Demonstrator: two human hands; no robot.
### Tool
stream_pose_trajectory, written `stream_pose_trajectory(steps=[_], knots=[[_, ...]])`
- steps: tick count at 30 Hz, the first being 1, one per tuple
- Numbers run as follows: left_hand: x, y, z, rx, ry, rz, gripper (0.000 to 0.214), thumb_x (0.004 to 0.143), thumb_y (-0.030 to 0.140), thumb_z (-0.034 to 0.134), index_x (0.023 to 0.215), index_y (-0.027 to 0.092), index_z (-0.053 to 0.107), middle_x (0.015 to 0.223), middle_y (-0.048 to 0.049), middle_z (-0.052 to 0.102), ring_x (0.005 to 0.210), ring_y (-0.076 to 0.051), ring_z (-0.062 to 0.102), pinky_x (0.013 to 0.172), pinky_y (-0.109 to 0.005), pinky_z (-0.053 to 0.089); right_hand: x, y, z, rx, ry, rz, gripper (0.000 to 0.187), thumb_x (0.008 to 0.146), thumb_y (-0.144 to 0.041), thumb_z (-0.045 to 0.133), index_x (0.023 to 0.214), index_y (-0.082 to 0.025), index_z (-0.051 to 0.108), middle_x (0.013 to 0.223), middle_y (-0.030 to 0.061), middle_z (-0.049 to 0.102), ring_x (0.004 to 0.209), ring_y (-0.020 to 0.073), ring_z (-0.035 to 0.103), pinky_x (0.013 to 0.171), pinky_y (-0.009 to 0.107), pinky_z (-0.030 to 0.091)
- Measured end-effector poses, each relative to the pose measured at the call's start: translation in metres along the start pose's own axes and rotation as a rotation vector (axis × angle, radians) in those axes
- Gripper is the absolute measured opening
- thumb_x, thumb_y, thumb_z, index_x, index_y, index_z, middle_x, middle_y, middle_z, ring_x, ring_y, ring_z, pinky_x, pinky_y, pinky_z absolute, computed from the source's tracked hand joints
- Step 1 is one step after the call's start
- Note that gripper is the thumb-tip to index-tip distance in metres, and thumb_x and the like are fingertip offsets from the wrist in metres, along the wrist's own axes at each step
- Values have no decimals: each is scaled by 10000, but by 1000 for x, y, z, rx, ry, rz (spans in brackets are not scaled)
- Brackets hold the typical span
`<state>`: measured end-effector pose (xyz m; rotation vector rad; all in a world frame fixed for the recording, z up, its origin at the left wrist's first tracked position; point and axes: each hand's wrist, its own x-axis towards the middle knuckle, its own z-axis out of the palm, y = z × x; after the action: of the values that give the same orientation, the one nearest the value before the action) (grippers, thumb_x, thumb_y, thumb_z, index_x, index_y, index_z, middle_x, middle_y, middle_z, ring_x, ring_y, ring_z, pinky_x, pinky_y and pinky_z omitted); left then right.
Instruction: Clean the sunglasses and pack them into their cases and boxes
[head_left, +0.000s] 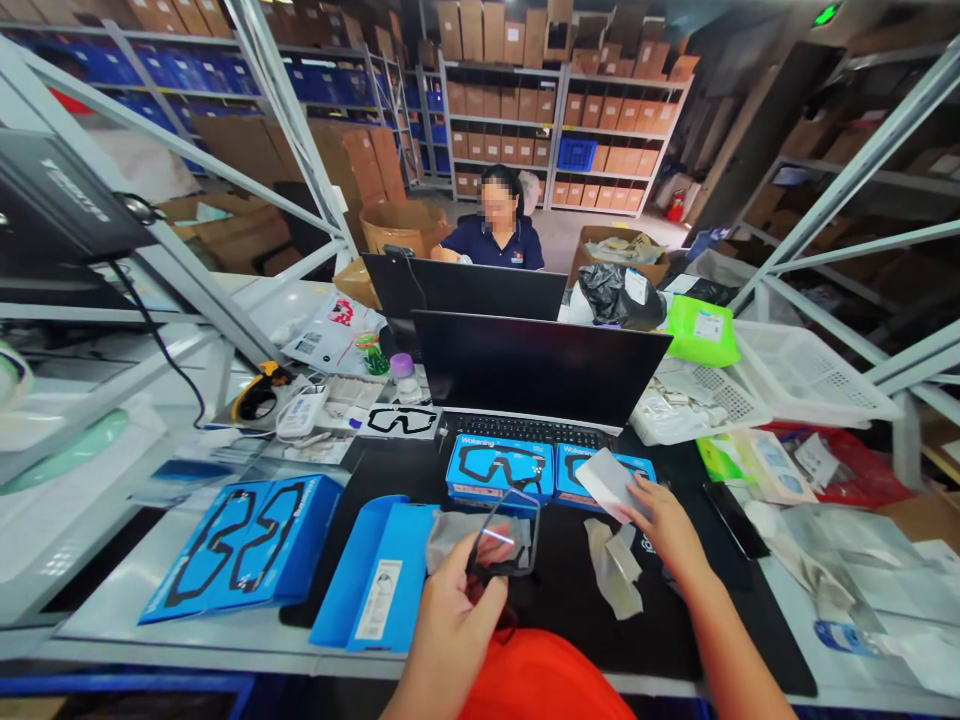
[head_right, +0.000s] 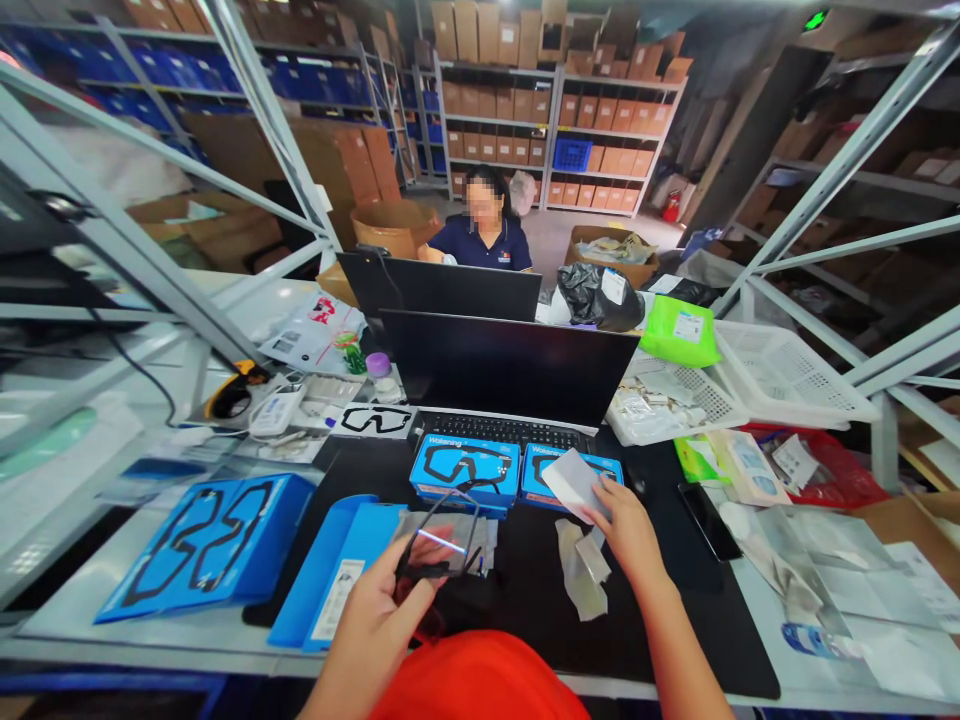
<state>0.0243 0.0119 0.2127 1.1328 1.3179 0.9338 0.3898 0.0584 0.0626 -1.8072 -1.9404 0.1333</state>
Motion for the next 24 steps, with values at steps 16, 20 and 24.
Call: stream_pose_trajectory(steps=[16,20,24], knots=[[5,0,3,-2,58,-30,430,760,298,630,1169,172,662,1247,-127,703,1178,-316,655,902,-397,595,-18,-53,-73,341,365,552,402,911,-534,518,757,-194,667,624,33,657,601,214,609,559,308,472],[6,-3,9,10,66,36,440,776,262,604,1207,188,648,1265,-109,699,1188,-286,654,970,-407,566,-20,-128,-70,1218,308,851,377,757,-555,734,828,-193,661,627,-9,655,504,165,558,455,259,413],[8,-3,12,52,63,70,470,777,239,590,1241,175,626,1288,-113,687,1202,-269,647,1000,-391,548,-15,-189,-55,1701,42,875,360,713,-467,823,941,-206,725,890,53,742,785,239,673,630,309,523]])
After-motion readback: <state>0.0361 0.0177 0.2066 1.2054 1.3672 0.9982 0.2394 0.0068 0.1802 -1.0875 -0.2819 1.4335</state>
